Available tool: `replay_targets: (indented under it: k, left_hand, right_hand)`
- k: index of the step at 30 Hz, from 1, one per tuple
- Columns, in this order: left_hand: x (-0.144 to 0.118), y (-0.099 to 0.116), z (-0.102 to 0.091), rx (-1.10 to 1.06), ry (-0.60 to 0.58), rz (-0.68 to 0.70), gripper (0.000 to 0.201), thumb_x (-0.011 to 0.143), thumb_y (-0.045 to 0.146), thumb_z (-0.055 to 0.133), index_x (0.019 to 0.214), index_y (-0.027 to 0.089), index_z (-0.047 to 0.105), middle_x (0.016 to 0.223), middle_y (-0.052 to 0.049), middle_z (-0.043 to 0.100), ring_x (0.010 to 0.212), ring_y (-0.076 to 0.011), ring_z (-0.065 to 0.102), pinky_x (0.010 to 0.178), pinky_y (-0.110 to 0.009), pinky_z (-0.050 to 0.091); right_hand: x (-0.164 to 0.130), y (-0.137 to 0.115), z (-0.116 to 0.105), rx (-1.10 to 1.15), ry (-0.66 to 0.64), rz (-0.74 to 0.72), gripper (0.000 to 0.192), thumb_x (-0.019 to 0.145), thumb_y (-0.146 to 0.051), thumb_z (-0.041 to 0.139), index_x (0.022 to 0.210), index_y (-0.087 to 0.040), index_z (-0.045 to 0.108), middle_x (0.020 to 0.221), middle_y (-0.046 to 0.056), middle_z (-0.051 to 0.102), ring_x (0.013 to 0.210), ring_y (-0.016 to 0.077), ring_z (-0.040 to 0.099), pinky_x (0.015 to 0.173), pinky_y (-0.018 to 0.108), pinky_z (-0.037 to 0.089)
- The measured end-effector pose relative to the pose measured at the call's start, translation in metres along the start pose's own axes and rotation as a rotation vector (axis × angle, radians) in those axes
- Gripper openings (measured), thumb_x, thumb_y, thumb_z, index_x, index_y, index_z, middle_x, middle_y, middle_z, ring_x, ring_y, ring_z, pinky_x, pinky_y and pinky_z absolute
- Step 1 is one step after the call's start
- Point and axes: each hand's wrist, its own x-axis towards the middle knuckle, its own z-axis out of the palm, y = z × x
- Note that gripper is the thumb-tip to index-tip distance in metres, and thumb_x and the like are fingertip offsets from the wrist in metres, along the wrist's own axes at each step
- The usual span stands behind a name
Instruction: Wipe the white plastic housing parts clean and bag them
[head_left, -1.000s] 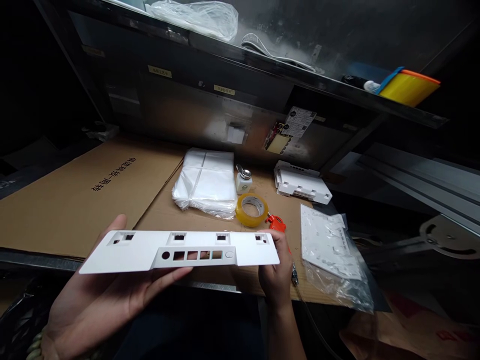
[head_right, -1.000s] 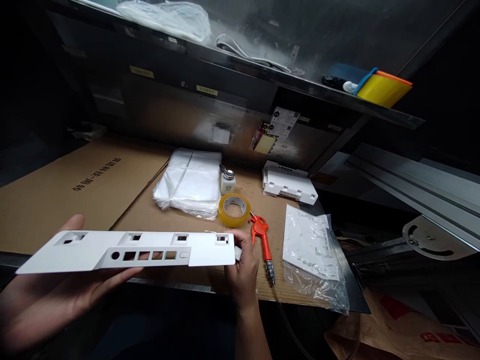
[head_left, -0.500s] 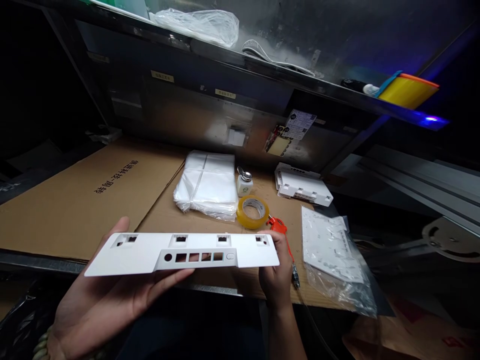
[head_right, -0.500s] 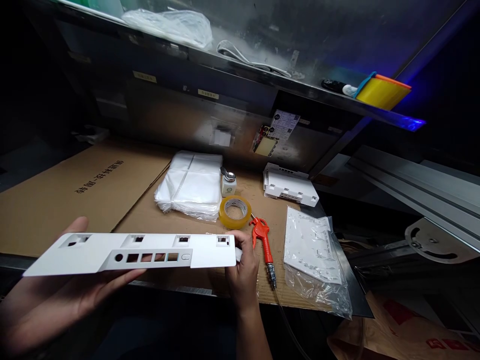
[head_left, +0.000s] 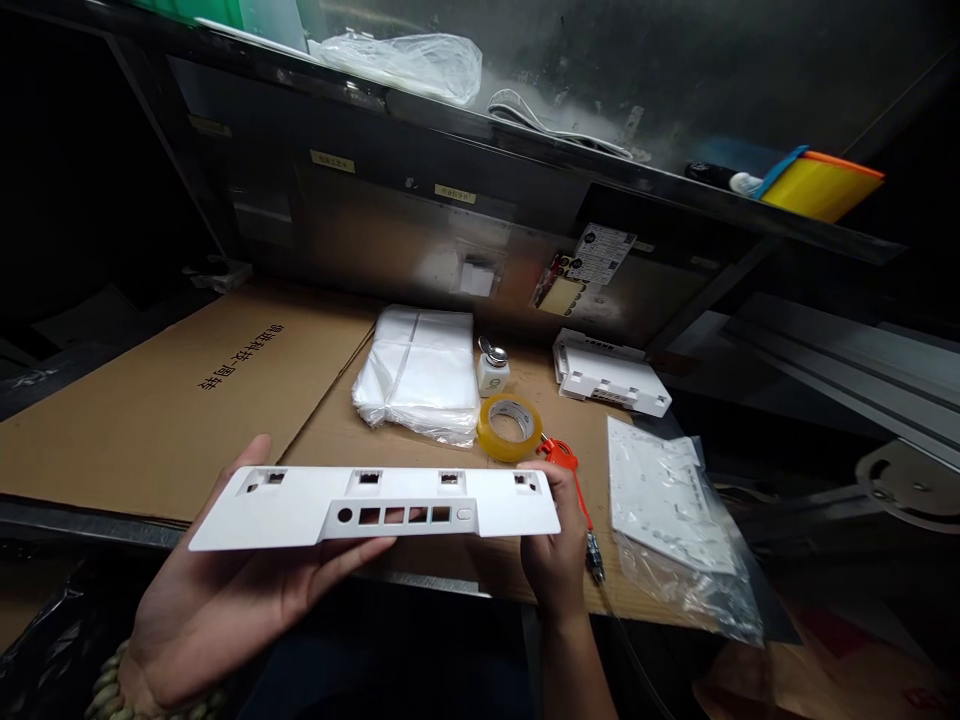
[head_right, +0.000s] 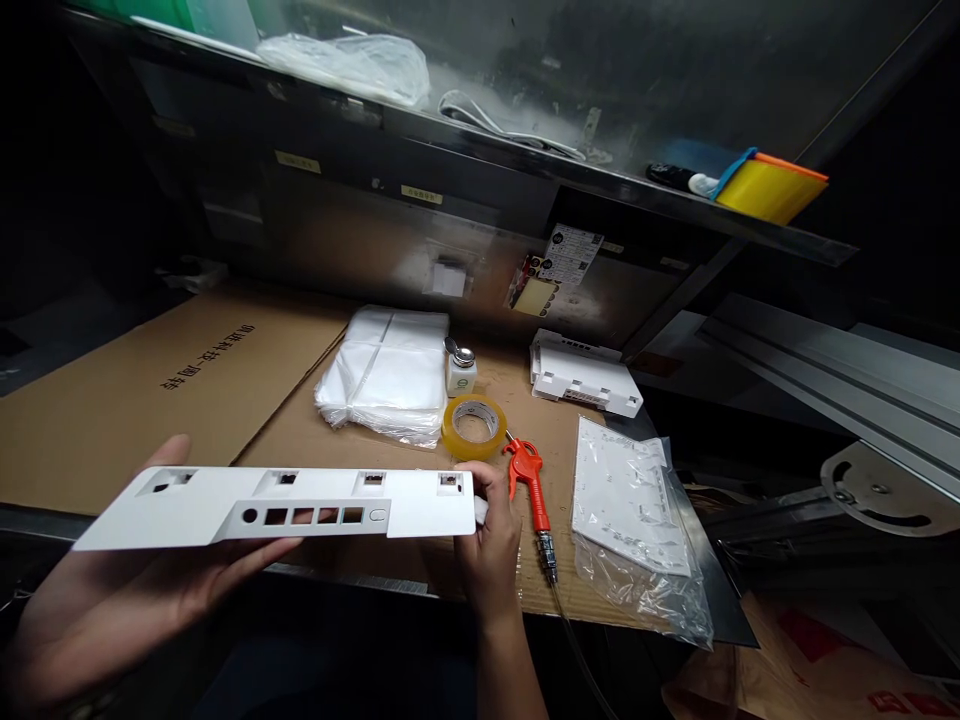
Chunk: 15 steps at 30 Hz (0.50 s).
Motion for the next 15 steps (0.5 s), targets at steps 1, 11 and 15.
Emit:
replay_targets:
  k: [1,11,15]
  left_hand:
    - [0.0,-0.001,0.0,0.012,0.008,0.004,0.059,0.108,0.048,0.042,0.138,0.001,0.062,0.145,-0.022,0.057,0.138,-0.0381,0.054,0.118,-0.056,0.041]
    - [0.002,-0.003,-0.006,0.108,0.119,0.0,0.058,0.103,0.051,0.054,0.134,0.004,0.068,0.144,-0.023,0.058,0.137,-0.0445,0.05,0.115,-0.056,0.048]
    - [0.004,-0.005,-0.005,0.114,0.173,-0.001,0.052,0.101,0.048,0.058,0.133,0.009,0.07,0.143,-0.019,0.063,0.137,-0.045,0.054,0.115,-0.063,0.045]
  right_hand:
    - [0.0,0.0,0.0,0.0,0.001,0.001,0.032,0.087,-0.015,0.057,0.115,-0.028,0.065,0.103,-0.001,0.073,0.09,0.0173,0.07,0.077,0.027,0.055]
    - [-0.006,0.013,-0.007,-0.084,0.013,0.043,0.027,0.088,-0.027,0.063,0.115,-0.028,0.068,0.109,0.003,0.073,0.099,0.0223,0.068,0.079,0.031,0.053]
    - [-0.004,0.012,-0.009,-0.079,-0.007,0.144,0.04,0.089,-0.036,0.067,0.127,-0.028,0.067,0.124,0.007,0.072,0.111,0.0264,0.068,0.085,0.036,0.056]
